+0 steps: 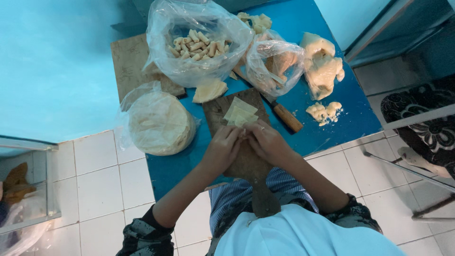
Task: The person sits at a blue table and folds thin dough squares by hand into small filled shapes, pressing the edges closed. They place each finished piece on a wooden board, taking new dough pieces from plastic bags of dough and scraps on the table.
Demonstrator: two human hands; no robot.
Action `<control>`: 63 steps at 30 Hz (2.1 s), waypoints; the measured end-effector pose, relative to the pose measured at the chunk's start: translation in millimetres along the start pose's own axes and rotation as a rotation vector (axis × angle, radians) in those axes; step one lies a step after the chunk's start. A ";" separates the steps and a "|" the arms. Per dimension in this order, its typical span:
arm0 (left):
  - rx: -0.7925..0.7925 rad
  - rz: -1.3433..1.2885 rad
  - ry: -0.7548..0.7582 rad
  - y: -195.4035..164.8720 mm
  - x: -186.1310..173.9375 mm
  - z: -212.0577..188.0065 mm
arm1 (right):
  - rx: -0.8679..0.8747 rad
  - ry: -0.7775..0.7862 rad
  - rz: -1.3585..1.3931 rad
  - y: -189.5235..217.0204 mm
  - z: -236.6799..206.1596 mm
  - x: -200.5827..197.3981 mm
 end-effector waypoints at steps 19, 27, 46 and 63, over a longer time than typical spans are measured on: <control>-0.017 0.001 -0.020 5.2 -0.4 -1.5 | 0.176 -0.113 0.073 -31.2 -13.2 -1.3; 0.008 0.002 -0.031 3.4 -1.0 -1.7 | -0.086 -0.039 -0.049 -3.4 -5.3 2.1; 0.057 0.083 -0.051 -1.6 0.4 -3.6 | -0.106 -0.071 -0.046 4.0 -5.0 0.4; 0.062 0.046 -0.039 -2.1 -2.3 -0.1 | -0.040 0.102 -0.002 -6.2 0.4 -4.6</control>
Point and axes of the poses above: each hand's wrist, its own z-axis towards the middle knuckle, its own x-axis out of the palm, y = z × x, the point moved 8 cm from there along z, towards the middle knuckle, and after that the axes turned 6 degrees about z, right-handed, at the moved point
